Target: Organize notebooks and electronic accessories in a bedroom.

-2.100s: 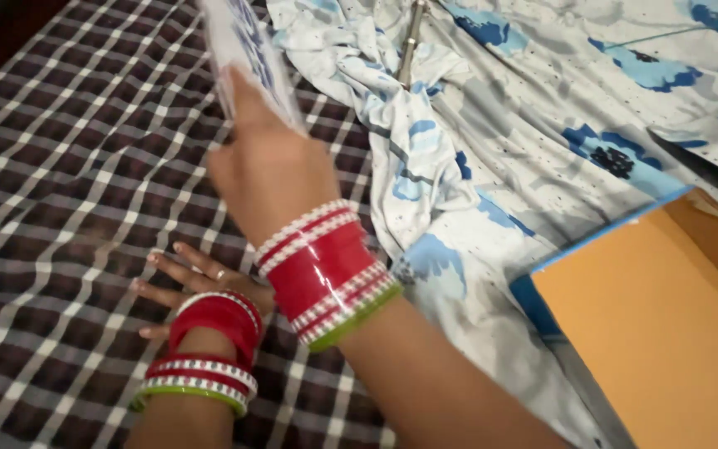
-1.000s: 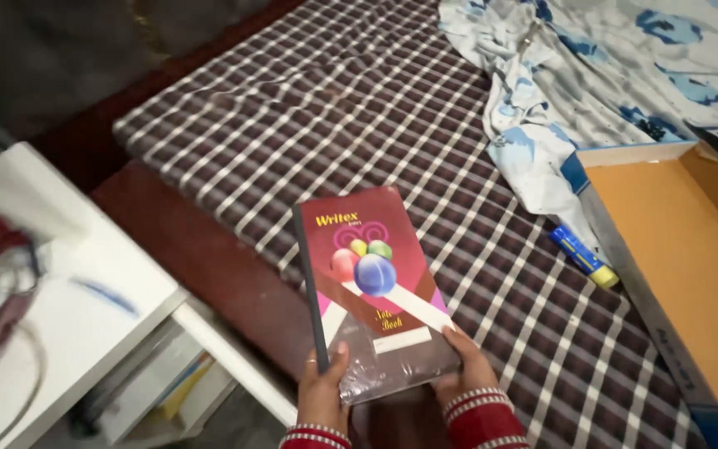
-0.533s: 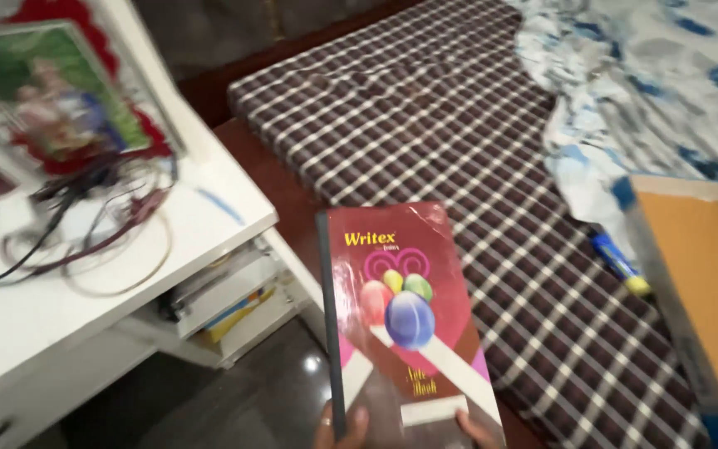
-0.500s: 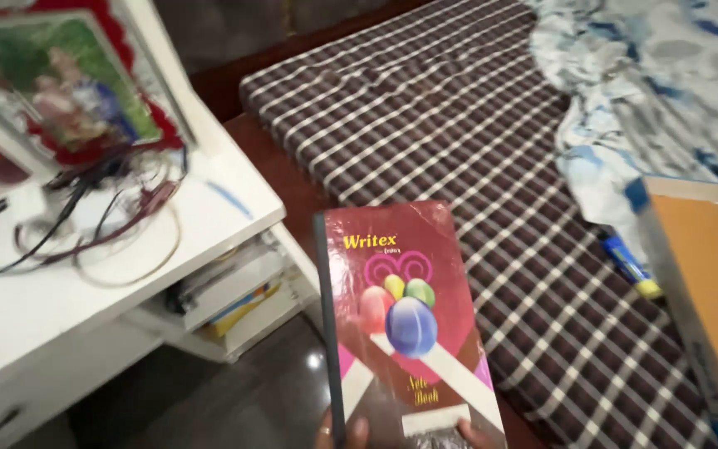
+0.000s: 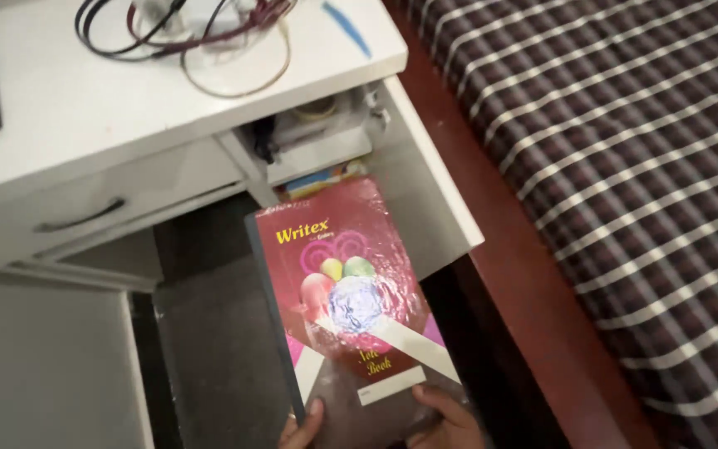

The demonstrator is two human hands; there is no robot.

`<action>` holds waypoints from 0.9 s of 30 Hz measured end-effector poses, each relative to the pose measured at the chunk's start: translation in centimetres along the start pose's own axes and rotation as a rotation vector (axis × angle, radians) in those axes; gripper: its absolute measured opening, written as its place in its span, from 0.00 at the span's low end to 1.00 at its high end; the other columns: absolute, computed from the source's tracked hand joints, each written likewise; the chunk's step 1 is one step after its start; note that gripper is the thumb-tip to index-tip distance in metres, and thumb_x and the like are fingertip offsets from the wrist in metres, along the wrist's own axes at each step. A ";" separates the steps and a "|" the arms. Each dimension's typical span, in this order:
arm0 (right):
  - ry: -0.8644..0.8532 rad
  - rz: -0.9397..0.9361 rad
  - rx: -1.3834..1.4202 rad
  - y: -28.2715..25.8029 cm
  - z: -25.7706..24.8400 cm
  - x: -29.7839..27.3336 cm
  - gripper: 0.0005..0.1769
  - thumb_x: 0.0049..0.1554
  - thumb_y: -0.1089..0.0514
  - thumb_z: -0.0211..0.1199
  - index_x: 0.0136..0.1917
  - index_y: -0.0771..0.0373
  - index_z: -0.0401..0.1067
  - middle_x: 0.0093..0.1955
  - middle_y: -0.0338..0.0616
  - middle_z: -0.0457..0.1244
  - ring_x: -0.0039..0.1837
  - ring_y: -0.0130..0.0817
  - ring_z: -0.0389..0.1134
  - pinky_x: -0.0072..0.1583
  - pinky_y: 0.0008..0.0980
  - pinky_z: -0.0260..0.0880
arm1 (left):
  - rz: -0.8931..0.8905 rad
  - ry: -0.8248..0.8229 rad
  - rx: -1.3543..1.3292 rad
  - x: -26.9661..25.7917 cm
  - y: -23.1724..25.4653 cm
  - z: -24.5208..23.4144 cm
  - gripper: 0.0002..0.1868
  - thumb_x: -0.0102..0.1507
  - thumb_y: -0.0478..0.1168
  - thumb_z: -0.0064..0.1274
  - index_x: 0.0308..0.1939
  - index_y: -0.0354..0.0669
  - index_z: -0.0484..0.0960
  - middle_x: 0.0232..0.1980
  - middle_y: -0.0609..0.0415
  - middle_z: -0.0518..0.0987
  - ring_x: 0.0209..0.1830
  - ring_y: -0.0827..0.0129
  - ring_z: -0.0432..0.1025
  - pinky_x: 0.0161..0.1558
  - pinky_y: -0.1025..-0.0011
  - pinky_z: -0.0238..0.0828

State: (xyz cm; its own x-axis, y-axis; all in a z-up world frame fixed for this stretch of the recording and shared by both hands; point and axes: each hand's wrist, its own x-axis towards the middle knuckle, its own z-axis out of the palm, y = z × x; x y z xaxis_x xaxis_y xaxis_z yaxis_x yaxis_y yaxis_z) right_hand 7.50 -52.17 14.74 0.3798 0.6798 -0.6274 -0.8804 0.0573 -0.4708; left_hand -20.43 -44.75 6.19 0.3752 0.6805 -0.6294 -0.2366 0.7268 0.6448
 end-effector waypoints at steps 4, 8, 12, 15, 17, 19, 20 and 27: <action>0.145 0.313 0.183 -0.3 6.4 -2.3 0.25 0.51 0.71 0.57 0.63 0.64 0.72 0.57 0.47 0.70 0.63 0.42 0.70 0.65 0.43 0.69 | -0.036 -0.046 0.179 5.1 -0.8 -4.2 0.31 0.63 0.42 0.56 0.70 0.41 0.69 0.63 0.50 0.79 0.64 0.63 0.73 0.63 0.65 0.68; 0.076 0.226 0.183 1.5 5.5 -0.1 0.27 0.49 0.70 0.58 0.62 0.60 0.72 0.57 0.43 0.71 0.62 0.42 0.70 0.65 0.47 0.68 | -0.113 -0.015 0.121 2.2 6.8 4.8 0.31 0.63 0.44 0.53 0.71 0.46 0.69 0.65 0.56 0.79 0.66 0.69 0.72 0.63 0.69 0.67; 0.026 0.207 0.228 3.2 4.4 4.7 0.26 0.49 0.68 0.59 0.63 0.64 0.71 0.58 0.49 0.70 0.62 0.47 0.69 0.65 0.51 0.68 | -0.204 0.109 -0.193 5.3 8.5 7.8 0.30 0.62 0.40 0.54 0.69 0.42 0.72 0.58 0.47 0.80 0.58 0.59 0.75 0.57 0.58 0.71; 0.035 0.065 0.216 4.2 3.5 8.9 0.27 0.49 0.69 0.57 0.63 0.65 0.71 0.58 0.50 0.70 0.61 0.47 0.70 0.64 0.51 0.68 | -0.189 0.016 -0.275 8.4 9.1 8.9 0.28 0.61 0.38 0.52 0.67 0.44 0.73 0.57 0.50 0.81 0.56 0.60 0.75 0.55 0.56 0.71; 0.045 -0.015 0.200 5.2 2.0 12.3 0.27 0.49 0.71 0.56 0.63 0.65 0.71 0.58 0.49 0.70 0.61 0.46 0.70 0.65 0.49 0.68 | -0.155 -0.014 -0.325 11.1 8.6 8.6 0.27 0.61 0.36 0.51 0.65 0.43 0.73 0.57 0.51 0.81 0.55 0.60 0.76 0.56 0.55 0.72; -0.033 -0.062 0.265 6.2 0.3 15.6 0.22 0.54 0.71 0.58 0.62 0.71 0.66 0.58 0.53 0.68 0.63 0.48 0.69 0.66 0.49 0.66 | -0.055 -0.138 -0.370 13.8 7.9 7.9 0.25 0.62 0.35 0.51 0.64 0.43 0.74 0.57 0.51 0.81 0.57 0.62 0.75 0.57 0.57 0.71; -0.039 -0.067 0.274 6.7 0.2 16.8 0.22 0.54 0.71 0.58 0.62 0.71 0.66 0.58 0.53 0.68 0.63 0.48 0.69 0.66 0.49 0.66 | -0.050 -0.143 -0.361 15.2 7.4 7.3 0.25 0.62 0.35 0.51 0.64 0.43 0.74 0.57 0.51 0.81 0.57 0.62 0.75 0.57 0.57 0.71; -0.159 -0.144 0.200 5.4 3.3 23.9 0.26 0.49 0.71 0.56 0.62 0.68 0.71 0.58 0.52 0.70 0.61 0.47 0.70 0.65 0.51 0.67 | 0.048 -0.035 -0.486 24.1 5.7 8.2 0.22 0.62 0.35 0.50 0.61 0.39 0.76 0.53 0.48 0.81 0.54 0.56 0.76 0.56 0.51 0.72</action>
State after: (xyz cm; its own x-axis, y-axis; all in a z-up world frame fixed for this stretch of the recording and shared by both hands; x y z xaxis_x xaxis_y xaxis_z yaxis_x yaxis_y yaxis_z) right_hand 10.89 -33.20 -0.69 0.4694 0.7594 -0.4505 -0.8651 0.2935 -0.4068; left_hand -5.39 -25.01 -1.73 0.3818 0.7169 -0.5833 -0.6423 0.6596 0.3903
